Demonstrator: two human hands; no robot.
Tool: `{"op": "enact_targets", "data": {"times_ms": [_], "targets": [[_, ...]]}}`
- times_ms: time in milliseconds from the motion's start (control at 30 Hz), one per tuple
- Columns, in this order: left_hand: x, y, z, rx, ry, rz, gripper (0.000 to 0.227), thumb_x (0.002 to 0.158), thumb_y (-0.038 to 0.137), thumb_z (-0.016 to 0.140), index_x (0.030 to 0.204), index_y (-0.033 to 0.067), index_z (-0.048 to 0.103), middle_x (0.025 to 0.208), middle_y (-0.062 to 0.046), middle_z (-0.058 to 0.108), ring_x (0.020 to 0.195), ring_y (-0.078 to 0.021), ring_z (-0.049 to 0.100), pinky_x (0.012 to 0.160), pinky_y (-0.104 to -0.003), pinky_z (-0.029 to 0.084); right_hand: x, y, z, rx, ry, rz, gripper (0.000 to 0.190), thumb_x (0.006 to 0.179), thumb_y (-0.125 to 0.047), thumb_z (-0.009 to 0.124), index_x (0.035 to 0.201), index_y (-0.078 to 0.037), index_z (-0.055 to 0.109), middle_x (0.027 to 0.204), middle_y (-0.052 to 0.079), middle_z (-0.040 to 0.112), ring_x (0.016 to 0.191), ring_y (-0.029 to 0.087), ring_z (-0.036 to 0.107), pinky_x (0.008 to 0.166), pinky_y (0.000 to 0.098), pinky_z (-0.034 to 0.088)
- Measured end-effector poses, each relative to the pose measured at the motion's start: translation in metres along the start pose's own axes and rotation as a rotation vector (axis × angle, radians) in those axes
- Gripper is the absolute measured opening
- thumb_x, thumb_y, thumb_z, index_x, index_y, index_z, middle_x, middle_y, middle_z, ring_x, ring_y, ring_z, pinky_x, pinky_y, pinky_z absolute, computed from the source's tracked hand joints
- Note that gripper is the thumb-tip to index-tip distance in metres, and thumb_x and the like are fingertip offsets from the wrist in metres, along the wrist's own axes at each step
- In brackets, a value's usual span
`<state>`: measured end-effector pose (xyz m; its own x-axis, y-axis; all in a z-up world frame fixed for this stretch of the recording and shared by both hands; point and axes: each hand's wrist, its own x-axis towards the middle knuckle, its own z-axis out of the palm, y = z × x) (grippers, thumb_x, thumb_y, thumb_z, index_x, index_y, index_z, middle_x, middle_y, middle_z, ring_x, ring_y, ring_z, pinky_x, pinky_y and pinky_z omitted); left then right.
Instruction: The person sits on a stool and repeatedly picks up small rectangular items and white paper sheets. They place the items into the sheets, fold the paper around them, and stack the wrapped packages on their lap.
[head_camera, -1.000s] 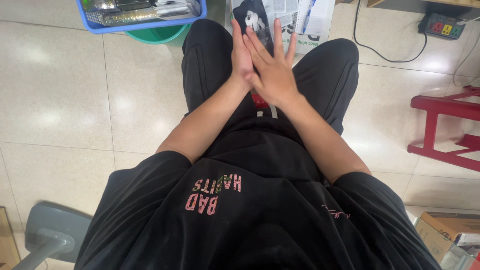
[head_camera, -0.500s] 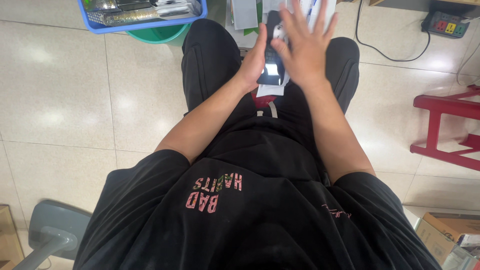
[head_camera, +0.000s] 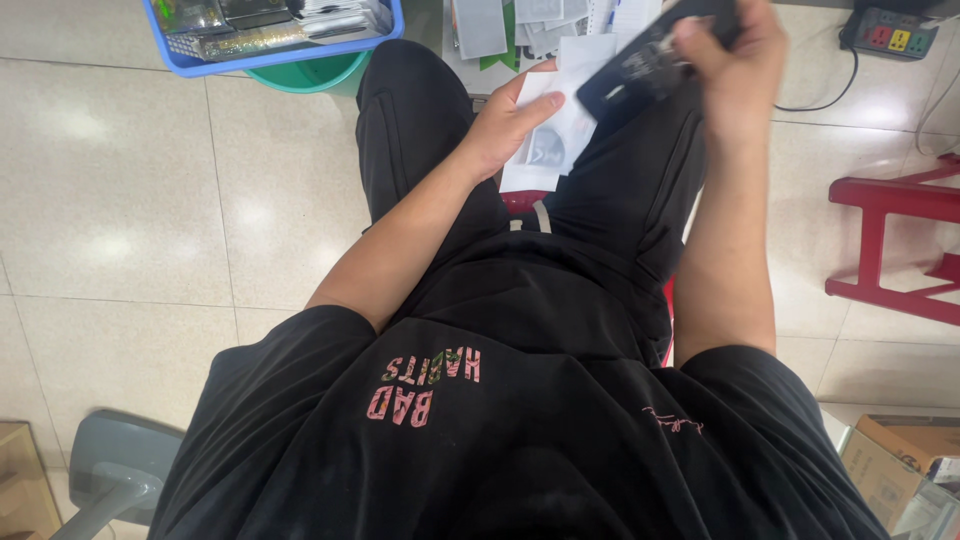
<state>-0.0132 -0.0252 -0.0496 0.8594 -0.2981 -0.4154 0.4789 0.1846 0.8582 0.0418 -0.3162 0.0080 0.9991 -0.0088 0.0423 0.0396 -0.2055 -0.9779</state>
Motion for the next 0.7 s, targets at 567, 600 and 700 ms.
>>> {"op": "enact_targets", "data": {"times_ms": [567,600,700], "targets": [[-0.008,-0.002,0.005,0.374,-0.131,0.192,0.032,0.11,0.036,0.067,0.136,0.0301,0.084,0.152,0.001,0.078,0.138,-0.0253,0.068,0.103,-0.035,0.048,-0.006,-0.03,-0.01,0.433,0.281,0.069,0.02,0.111,-0.004,0.09,0.11,-0.014,0.073,0.086,0.007,0.068,0.077,0.021,0.066,0.067,0.043,0.058],[-0.009,-0.001,0.005,0.372,-0.121,0.166,0.032,0.109,0.04,0.068,0.136,0.0321,0.083,0.153,0.001,0.077,0.137,-0.0239,0.068,0.104,-0.034,0.048,-0.005,-0.027,-0.01,0.421,0.282,0.064,0.021,0.111,-0.005,0.092,0.11,-0.014,0.072,0.088,0.006,0.068,0.077,0.022,0.067,0.066,0.0439,0.06],[-0.008,0.0,0.004,0.363,-0.116,0.131,0.033,0.109,0.046,0.068,0.135,0.0348,0.083,0.15,0.003,0.078,0.13,-0.0212,0.07,0.096,-0.031,0.049,-0.008,-0.036,-0.005,0.403,0.249,0.057,0.021,0.112,-0.009,0.091,0.109,-0.013,0.07,0.09,0.006,0.068,0.08,0.022,0.068,0.069,0.0443,0.064]]}}
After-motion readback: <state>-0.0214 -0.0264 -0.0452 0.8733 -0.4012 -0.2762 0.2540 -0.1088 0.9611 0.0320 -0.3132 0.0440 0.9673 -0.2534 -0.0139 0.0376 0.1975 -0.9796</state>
